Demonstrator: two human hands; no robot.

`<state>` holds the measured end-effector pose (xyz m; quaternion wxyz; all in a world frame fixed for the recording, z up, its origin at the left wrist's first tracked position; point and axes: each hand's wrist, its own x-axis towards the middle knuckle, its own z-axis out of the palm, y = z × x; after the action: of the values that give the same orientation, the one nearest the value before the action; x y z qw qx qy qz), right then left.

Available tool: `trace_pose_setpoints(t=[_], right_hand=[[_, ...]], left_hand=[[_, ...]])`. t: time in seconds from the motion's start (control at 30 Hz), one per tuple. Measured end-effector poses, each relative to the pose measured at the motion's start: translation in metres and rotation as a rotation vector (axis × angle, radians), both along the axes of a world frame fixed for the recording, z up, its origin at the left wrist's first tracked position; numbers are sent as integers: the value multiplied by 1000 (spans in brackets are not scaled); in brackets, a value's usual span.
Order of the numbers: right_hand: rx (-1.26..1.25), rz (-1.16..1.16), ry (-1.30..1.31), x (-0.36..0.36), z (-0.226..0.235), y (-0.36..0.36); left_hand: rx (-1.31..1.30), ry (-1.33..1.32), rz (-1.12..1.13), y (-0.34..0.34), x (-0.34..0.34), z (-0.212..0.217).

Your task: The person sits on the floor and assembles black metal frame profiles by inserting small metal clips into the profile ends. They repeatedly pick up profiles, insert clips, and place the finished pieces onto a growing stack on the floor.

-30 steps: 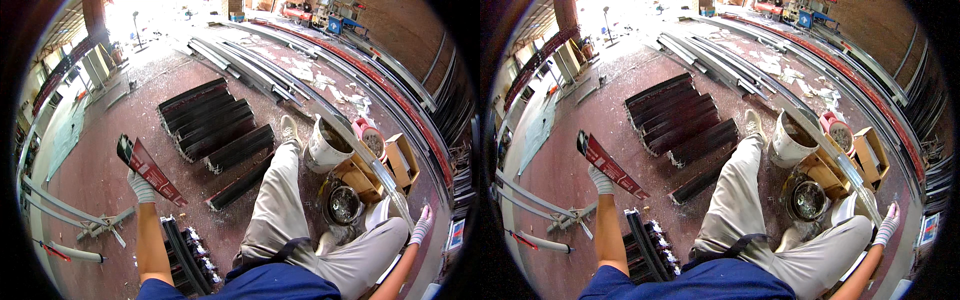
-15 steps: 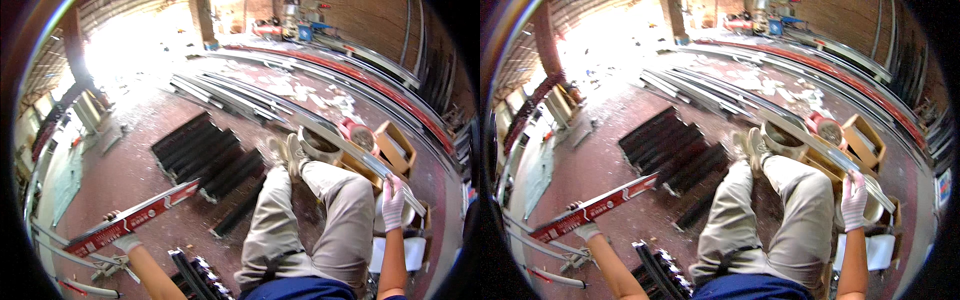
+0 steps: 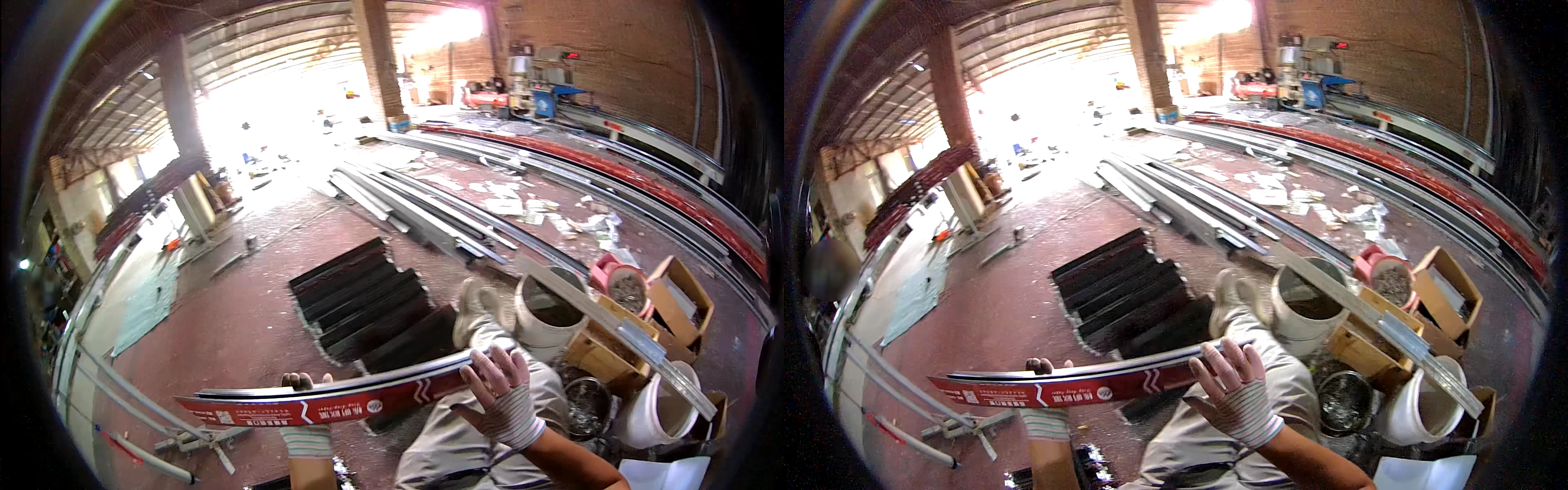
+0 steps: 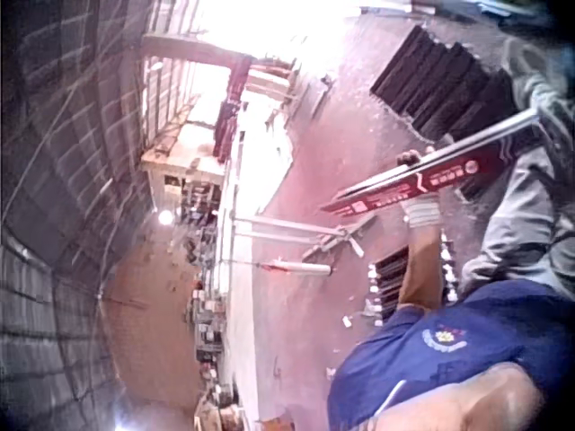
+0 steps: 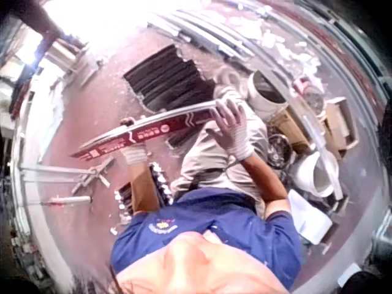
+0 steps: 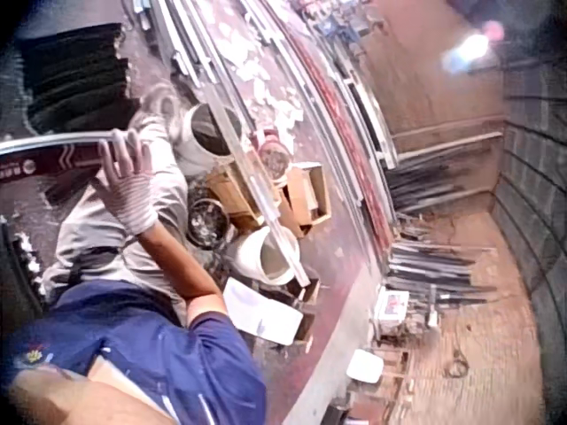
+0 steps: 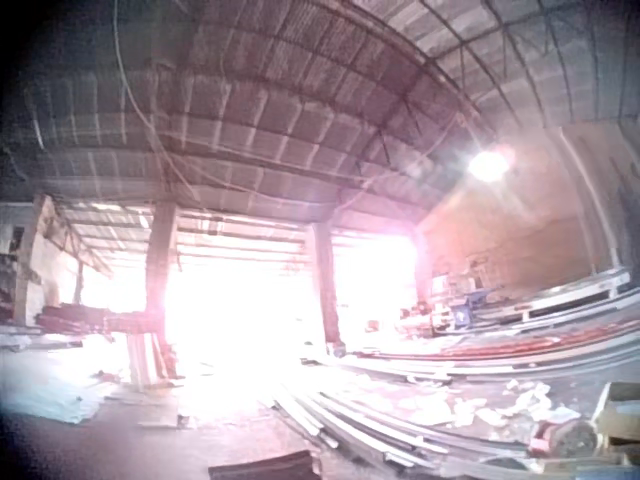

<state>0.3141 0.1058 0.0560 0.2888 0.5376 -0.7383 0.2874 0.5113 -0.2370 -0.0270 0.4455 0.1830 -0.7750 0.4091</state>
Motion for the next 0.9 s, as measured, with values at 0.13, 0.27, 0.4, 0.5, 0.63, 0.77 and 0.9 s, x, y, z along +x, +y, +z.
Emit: trace_pose_setpoints(t=[0.13,0.27,0.4,0.5,0.63,0.77,0.9], right_hand=[[-9,-12,-26,-46,-11,51],[45,-45,-150,-74,-40,110],[78,-26,-289,-86,-52,151],[107,-36,-367,-91,-55,173],[-229,-62,-392,-116,-78,202],[-653,-667,-750,-162,-205,259],[313,-1038,-1248,-185,-380,323]], left_hand=[[1128,443,-1128,65,-41,-52],[2395,1033,-1304,186,-78,16],[2816,731,-1445,250,-113,1],[2907,613,-1264,291,-123,-9],[2889,670,-947,295,-121,-28],[2933,712,-736,284,-124,-57],[2987,637,-653,291,-133,-66]])
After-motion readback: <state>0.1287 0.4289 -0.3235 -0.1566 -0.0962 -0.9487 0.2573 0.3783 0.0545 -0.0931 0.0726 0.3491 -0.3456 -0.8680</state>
